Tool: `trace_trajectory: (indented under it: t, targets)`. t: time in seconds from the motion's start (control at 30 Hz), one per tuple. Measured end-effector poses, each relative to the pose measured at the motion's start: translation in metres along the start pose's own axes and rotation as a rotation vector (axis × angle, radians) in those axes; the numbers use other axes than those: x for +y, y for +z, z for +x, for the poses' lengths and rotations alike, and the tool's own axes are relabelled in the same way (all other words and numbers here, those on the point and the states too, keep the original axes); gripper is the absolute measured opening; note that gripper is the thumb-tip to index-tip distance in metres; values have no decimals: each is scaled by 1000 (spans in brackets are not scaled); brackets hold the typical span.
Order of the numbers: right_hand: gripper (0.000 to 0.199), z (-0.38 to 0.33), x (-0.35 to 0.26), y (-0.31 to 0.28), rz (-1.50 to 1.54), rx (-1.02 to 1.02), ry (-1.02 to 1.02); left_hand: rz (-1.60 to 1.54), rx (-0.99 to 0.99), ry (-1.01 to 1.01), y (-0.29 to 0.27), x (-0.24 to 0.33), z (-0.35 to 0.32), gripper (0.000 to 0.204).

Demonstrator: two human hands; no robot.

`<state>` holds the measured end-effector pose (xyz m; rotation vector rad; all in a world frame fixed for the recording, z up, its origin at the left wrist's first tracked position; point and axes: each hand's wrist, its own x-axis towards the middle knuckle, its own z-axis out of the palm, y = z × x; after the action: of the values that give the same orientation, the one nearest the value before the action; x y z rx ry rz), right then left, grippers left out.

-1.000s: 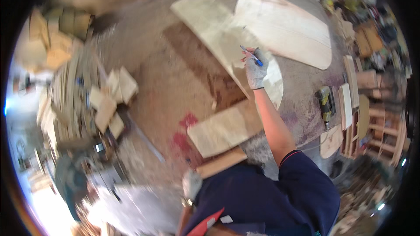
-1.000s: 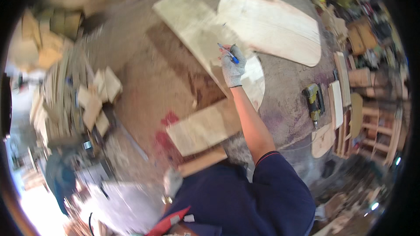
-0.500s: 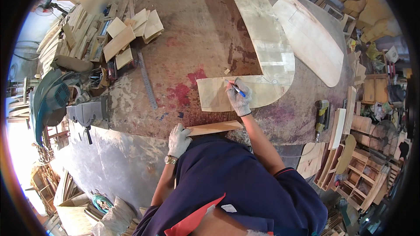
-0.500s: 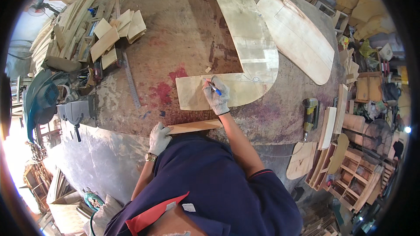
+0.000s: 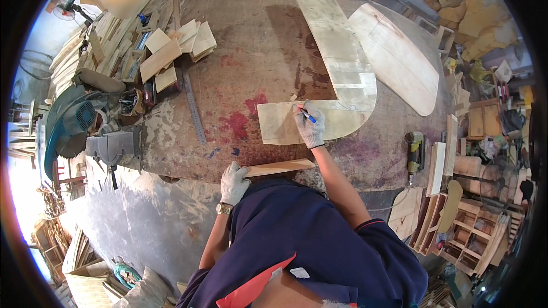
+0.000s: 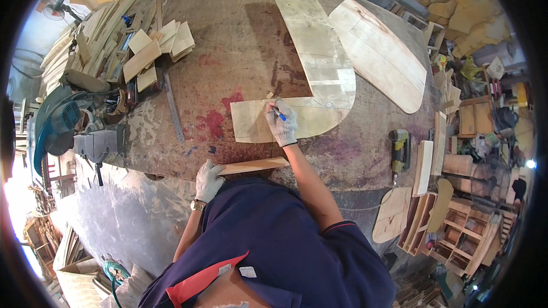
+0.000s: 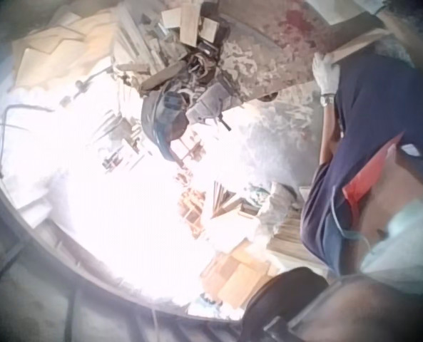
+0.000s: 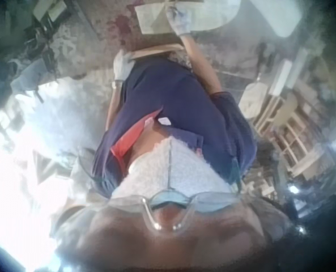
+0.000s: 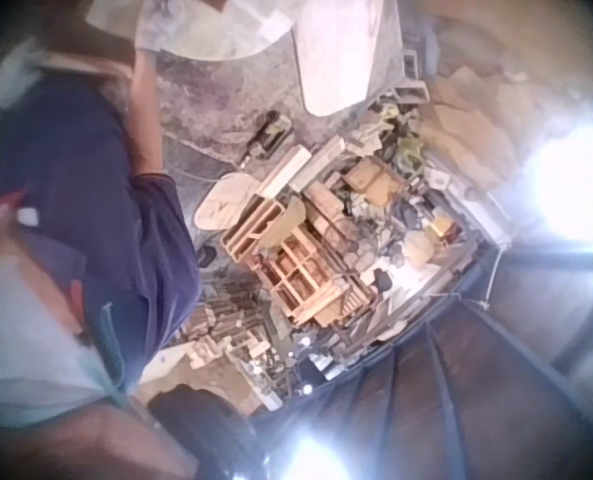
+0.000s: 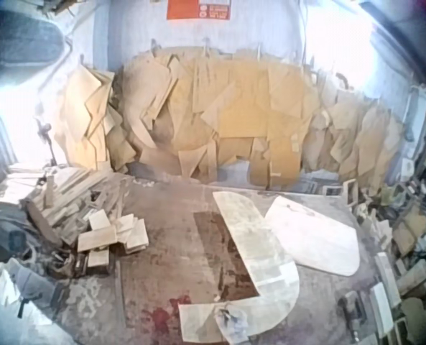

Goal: The person cuts small wooden pieces using a circular saw, then measures and marks them with a ruler and pen. They align the pieces on a curved template and fasten them together using a nail gun, repeating the process for multiple pieces.

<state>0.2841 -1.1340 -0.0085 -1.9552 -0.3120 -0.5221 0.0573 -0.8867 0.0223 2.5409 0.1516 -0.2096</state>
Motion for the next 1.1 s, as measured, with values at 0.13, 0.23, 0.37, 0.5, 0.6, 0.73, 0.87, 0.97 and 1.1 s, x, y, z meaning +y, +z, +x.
trace_trajectory:
  t: [0.13, 0.23, 0.37, 0.5, 0.6, 0.73, 0.87, 0.97, 1.1]
  targets:
    - [14, -5, 5, 2, 53, -43, 95, -6, 31, 16, 2, 0, -2, 35]
    - [15, -8, 9, 7, 261, -4, 225, -16, 35, 4, 3, 0, -2, 35]
    - [16, -7, 9, 10, 146, 39, 74, -37, 12, -21, 3, 0, -2, 36]
    - [15, -6, 8, 8, 104, 3, 88, -18, 22, -11, 3, 0, -2, 36]
    - [16, -8, 13, 9, 139, 10, 80, -19, 38, 14, 3, 0, -1, 37]
    - [17, -13, 23, 15, 332, 2, 260, -15, 47, 15, 1, 2, -2, 38]
    - [14, -14, 23, 14, 304, 5, 220, -10, 25, -3, 0, 4, -3, 39]
    - [16, -9, 16, 10, 137, -12, 99, 9, 17, -2, 0, 4, -2, 39]
    - [13, -7, 8, 9, 235, -4, 92, 6, 26, 4, 1, 2, -3, 38]
